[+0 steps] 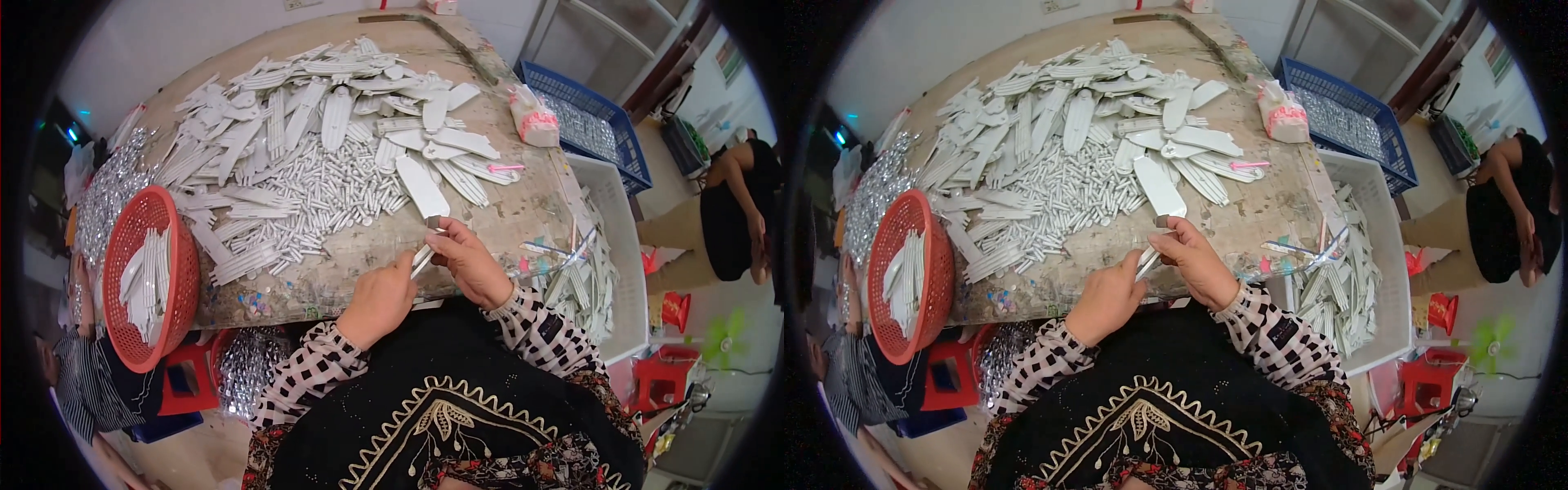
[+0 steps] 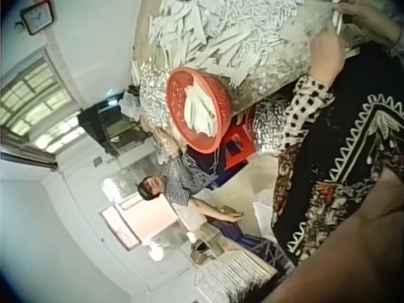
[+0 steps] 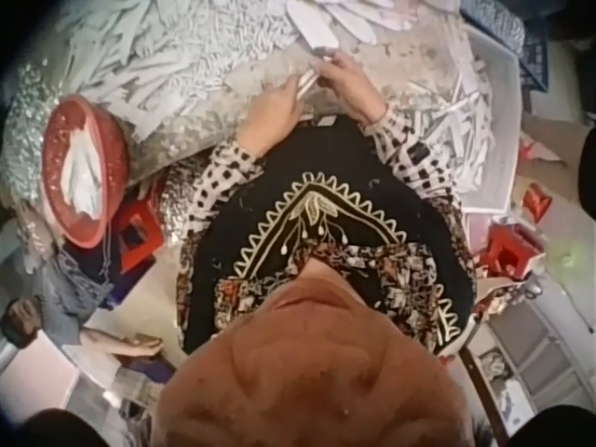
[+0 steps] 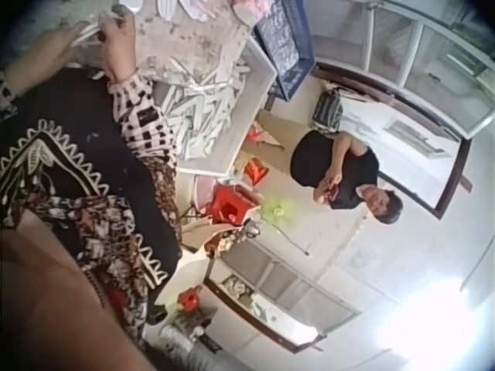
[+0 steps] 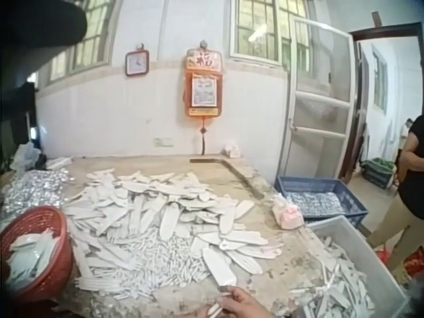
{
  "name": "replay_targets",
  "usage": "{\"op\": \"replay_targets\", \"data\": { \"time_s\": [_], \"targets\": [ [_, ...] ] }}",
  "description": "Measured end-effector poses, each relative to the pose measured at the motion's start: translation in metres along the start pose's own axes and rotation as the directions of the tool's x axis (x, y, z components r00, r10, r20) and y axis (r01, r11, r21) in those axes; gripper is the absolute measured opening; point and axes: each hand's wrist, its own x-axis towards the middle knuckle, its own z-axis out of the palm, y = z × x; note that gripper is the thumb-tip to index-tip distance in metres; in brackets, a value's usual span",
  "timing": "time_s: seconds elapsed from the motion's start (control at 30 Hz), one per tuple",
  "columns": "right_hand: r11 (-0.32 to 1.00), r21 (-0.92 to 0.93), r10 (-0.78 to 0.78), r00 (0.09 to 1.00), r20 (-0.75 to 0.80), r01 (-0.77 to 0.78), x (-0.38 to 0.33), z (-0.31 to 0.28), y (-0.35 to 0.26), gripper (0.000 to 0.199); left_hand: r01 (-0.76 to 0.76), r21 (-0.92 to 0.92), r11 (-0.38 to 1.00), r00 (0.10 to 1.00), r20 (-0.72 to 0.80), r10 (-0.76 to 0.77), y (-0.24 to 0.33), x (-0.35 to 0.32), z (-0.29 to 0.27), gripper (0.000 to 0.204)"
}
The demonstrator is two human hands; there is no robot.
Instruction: Sorting plastic components and using a thin tool to assemble small metallic parts on a workstation.
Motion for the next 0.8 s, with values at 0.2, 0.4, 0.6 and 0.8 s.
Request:
{"op": "replay_targets", "data": {
  "time_s": [0.2, 0.4, 0.6, 0.8],
  "targets": [
    [0.998, -0.055, 0.040, 0.995, 0.091, -0.035, 0.002, -0.002, 0.000, 0.037, 0.044, -0.007, 0.999, 0.998, -0.054, -0.045, -0.004, -0.005, -0.002, 0.038],
    [0.986, -0.162, -0.037, 0.995, 0.092, 0.051, 0.008, -0.004, 0.015, 0.047, 0.072, -0.014, 0.997, 0.997, -0.018, -0.073, -0.005, -0.010, -0.002, 0.038],
    [0.979, 0.147, 0.113, 0.979, 0.170, -0.138, 0.009, 0.007, 0.016, 0.061, 0.190, -0.096, 0.977, 0.981, -0.007, -0.192, -0.027, 0.001, -0.005, 0.032],
    [0.954, -0.129, 0.298, 0.885, 0.357, -0.269, -0.008, 0.009, 0.030, 0.052, 0.040, -0.997, -0.072, 0.935, 0.063, -0.349, -0.012, 0.047, -0.022, 0.040]
  ]
}}
